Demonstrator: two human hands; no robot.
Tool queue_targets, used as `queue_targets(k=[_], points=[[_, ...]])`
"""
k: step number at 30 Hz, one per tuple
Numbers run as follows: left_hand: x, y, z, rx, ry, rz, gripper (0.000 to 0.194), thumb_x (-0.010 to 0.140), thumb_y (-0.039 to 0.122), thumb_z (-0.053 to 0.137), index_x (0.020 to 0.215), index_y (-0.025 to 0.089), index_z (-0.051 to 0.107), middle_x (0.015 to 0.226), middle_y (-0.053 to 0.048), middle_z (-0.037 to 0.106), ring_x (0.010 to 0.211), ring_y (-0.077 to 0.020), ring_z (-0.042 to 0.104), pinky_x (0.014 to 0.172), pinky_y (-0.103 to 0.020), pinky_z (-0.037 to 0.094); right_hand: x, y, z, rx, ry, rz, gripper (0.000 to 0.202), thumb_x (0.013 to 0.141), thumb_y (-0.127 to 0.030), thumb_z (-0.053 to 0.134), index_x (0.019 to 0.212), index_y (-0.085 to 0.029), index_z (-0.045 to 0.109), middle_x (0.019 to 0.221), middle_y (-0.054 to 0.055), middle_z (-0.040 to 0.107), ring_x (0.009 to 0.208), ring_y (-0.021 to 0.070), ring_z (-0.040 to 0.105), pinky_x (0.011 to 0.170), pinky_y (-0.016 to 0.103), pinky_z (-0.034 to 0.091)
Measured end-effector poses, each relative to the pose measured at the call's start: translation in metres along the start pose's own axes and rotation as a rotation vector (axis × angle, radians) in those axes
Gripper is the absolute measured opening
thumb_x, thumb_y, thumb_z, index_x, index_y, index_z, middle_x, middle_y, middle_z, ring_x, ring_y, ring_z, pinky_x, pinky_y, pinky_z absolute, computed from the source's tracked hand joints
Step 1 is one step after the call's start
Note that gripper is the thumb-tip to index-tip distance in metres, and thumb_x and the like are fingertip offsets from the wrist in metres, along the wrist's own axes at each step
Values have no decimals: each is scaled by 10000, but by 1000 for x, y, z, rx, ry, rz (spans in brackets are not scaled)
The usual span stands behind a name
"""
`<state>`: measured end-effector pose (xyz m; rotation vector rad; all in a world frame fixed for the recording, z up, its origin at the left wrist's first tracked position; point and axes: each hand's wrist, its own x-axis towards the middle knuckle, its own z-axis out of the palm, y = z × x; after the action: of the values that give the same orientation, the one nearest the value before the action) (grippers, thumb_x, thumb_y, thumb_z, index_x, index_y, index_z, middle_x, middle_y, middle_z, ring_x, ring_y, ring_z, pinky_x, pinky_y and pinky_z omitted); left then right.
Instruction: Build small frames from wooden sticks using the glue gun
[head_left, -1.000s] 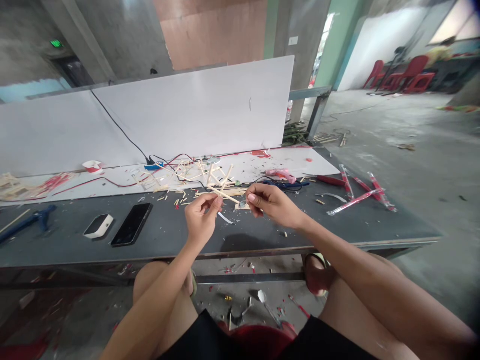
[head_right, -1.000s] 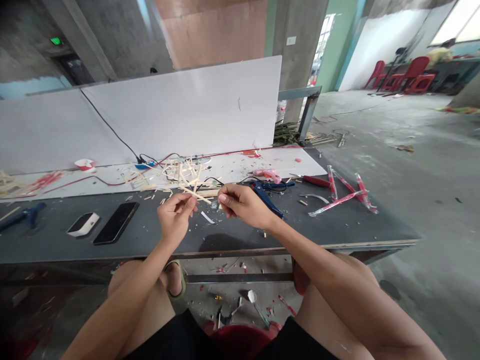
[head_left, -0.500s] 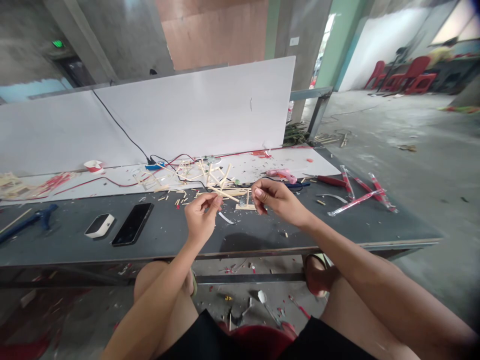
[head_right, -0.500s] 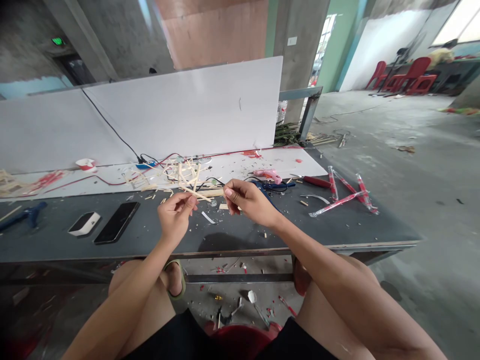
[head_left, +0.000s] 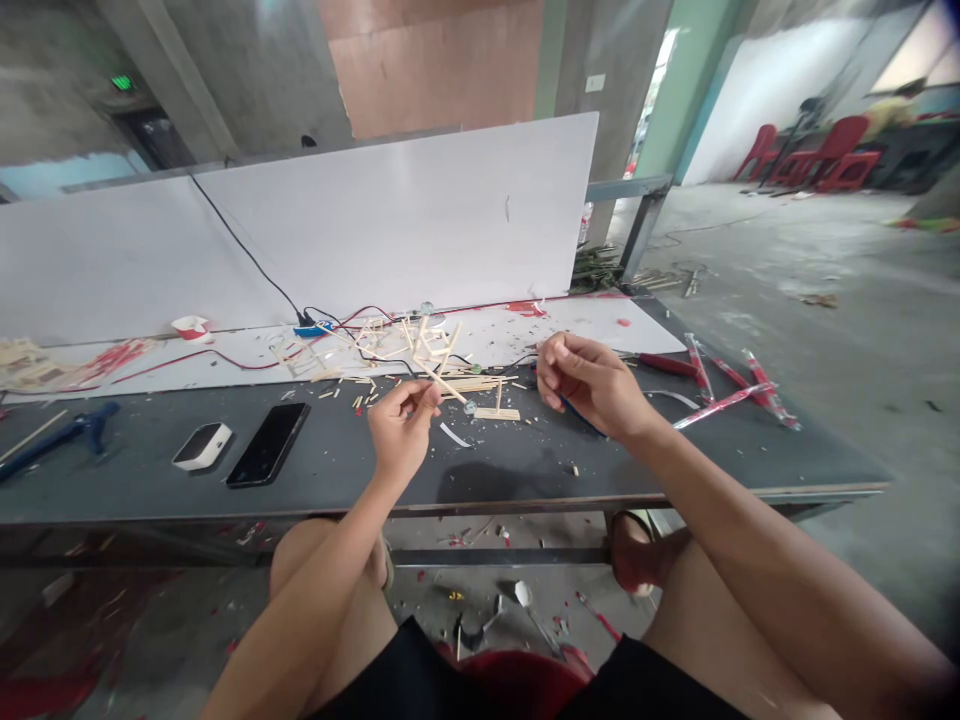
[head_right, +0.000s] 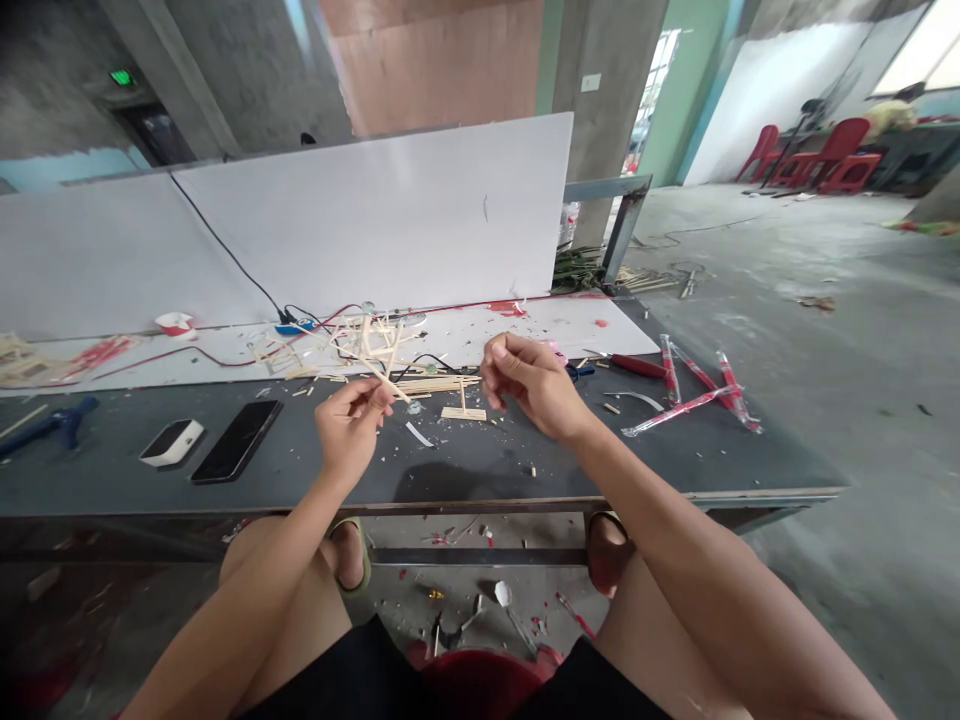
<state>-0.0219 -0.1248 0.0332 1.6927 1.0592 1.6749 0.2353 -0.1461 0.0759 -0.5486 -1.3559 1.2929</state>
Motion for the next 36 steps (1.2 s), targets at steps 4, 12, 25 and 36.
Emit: queue_targets(k=[4, 12, 25, 36], points=[[1, -4, 0, -55, -10, -29, 284, 851, 433, 756, 843, 150, 729, 689, -39, 680, 530, -111, 580, 474, -214, 433, 4, -8, -23, -213, 116, -7, 316, 972, -412, 595, 738, -206, 545, 640, -18, 526, 543, 119, 533, 506, 259, 406], [0, -7, 0, -82, -28, -48, 263, 863, 423, 740, 867, 160, 736, 696, -38, 686, 542, -116, 593, 471, -216, 432, 2, 10, -80, -945, -131, 467, 92, 682, -147, 700, 743, -204, 662, 649, 8, 690, 519, 149, 611, 463, 251, 451], [7, -19, 2, -173, 20, -103, 265, 829, 423, 769, 833, 160, 743, 691, -28, 674, 529, -99, 568, 453, -208, 399, 18, 28, -152, -1570, 427, 475, 251, 842, -238, 598, 987, -171, 792, 934, 130, 780, 930, 289, 697, 780, 326, 468], [13, -18, 3, -306, 44, -255, 343, 764, 463, 815, 814, 134, 734, 669, -35, 657, 539, -97, 565, 449, -209, 391, 45, 75, -178, -1523, 500, 673, 525, 908, -555, 537, 896, -98, 796, 978, 246, 748, 1011, 353, 680, 851, 398, 456]])
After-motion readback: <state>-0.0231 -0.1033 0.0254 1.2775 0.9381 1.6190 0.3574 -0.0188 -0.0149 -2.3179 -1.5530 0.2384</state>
